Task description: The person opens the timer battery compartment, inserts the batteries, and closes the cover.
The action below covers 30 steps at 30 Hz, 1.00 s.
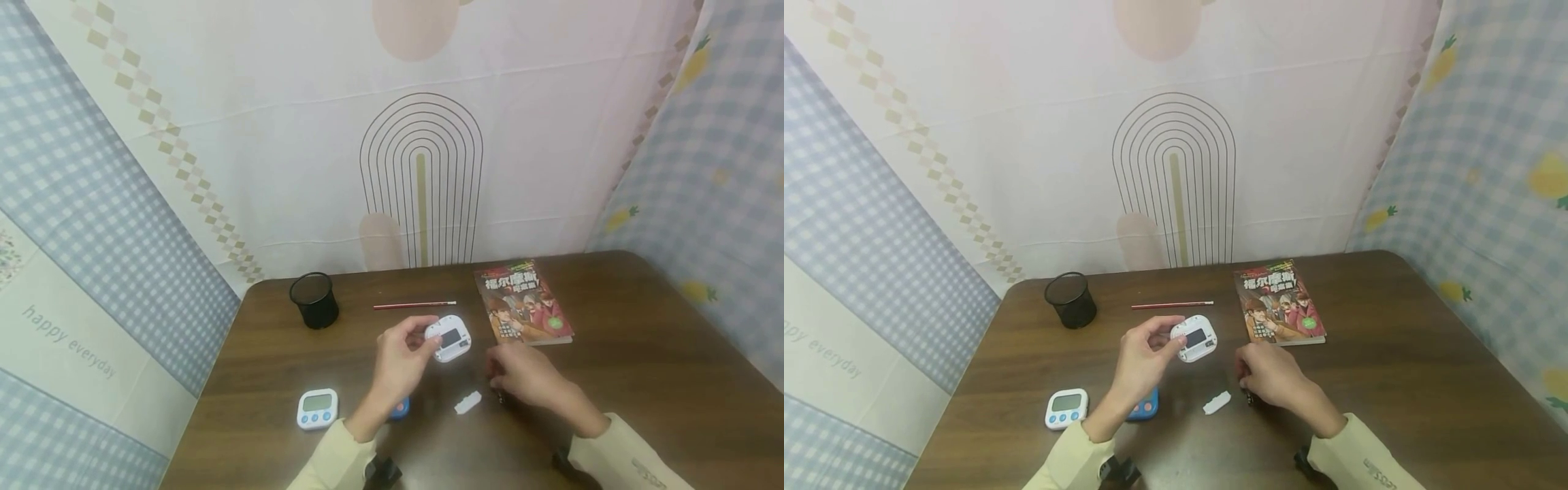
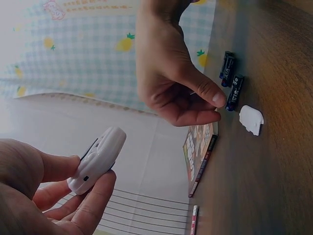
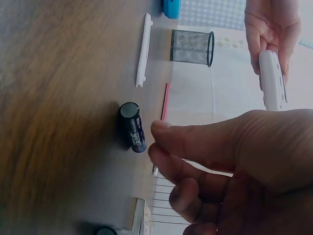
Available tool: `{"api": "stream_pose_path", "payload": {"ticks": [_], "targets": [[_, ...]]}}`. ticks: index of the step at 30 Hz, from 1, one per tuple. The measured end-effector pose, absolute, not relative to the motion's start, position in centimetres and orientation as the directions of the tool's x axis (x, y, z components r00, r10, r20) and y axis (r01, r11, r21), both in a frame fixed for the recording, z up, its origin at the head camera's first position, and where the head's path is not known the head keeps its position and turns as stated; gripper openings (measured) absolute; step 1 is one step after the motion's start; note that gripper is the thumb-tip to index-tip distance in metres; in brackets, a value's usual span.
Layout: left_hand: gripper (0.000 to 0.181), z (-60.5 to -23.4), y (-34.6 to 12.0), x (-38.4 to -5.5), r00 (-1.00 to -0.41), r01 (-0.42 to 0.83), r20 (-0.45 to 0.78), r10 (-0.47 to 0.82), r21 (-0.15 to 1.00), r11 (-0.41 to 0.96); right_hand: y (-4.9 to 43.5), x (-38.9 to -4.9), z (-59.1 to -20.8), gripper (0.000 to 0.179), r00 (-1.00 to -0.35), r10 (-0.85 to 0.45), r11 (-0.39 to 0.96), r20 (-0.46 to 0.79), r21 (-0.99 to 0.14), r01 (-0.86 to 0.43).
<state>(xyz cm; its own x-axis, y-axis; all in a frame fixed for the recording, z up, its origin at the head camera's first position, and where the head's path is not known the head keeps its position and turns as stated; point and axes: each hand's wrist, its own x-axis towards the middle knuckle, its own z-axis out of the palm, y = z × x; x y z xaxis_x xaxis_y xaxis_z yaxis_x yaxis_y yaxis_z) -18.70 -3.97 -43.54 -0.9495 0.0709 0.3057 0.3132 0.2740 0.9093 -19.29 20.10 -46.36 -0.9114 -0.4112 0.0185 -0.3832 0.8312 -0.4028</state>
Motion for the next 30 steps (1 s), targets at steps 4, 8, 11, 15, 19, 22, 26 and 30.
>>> {"api": "stream_pose_path", "payload": {"ticks": [4, 8, 11, 15, 19, 22, 26, 30], "targets": [[0.025, -43.46, -4.0, -18.68, -0.95, 0.313, 0.306, 0.067, 0.91, 0.271, 20.14, -19.39, -46.34, 0.026, -0.915, -0.404, 0.843, -0.001, -0.389, -0.372], [0.025, -43.4, -4.05, -18.66, -0.944, 0.328, 0.324, 0.06, 0.904, 0.274, 20.15, -19.43, -46.37, 0.027, -0.917, -0.398, 0.852, -0.013, -0.375, -0.365], [0.025, -43.39, -4.09, -18.63, -0.941, 0.336, 0.333, 0.058, 0.901, 0.275, 20.15, -19.39, -46.48, 0.028, -0.921, -0.389, 0.861, -0.019, -0.363, -0.356], [0.025, -43.4, -4.06, -18.64, -0.943, 0.332, 0.328, 0.06, 0.902, 0.275, 20.05, -19.35, -46.64, 0.029, -0.927, -0.372, 0.87, -0.039, -0.363, -0.334], [0.024, -43.41, -3.92, -18.68, -0.947, 0.318, 0.314, 0.059, 0.907, 0.277, 19.93, -19.3, -46.78, 0.029, -0.931, -0.359, 0.875, -0.059, -0.368, -0.314], [0.024, -43.45, -3.85, -18.64, -0.951, 0.309, 0.305, 0.059, 0.91, 0.276, 19.9, -19.24, -46.86, 0.029, -0.932, -0.358, 0.874, -0.059, -0.373, -0.313], [0.025, -43.49, -3.8, -18.53, -0.951, 0.307, 0.302, 0.061, 0.911, 0.275, 19.91, -19.17, -47.03, 0.03, -0.927, -0.374, 0.862, -0.036, -0.382, -0.333], [0.024, -43.45, -3.76, -18.52, -0.951, 0.307, 0.302, 0.06, 0.91, 0.277, 19.9, -19.07, -47.1, 0.03, -0.924, -0.381, 0.856, -0.026, -0.387, -0.342]]}}
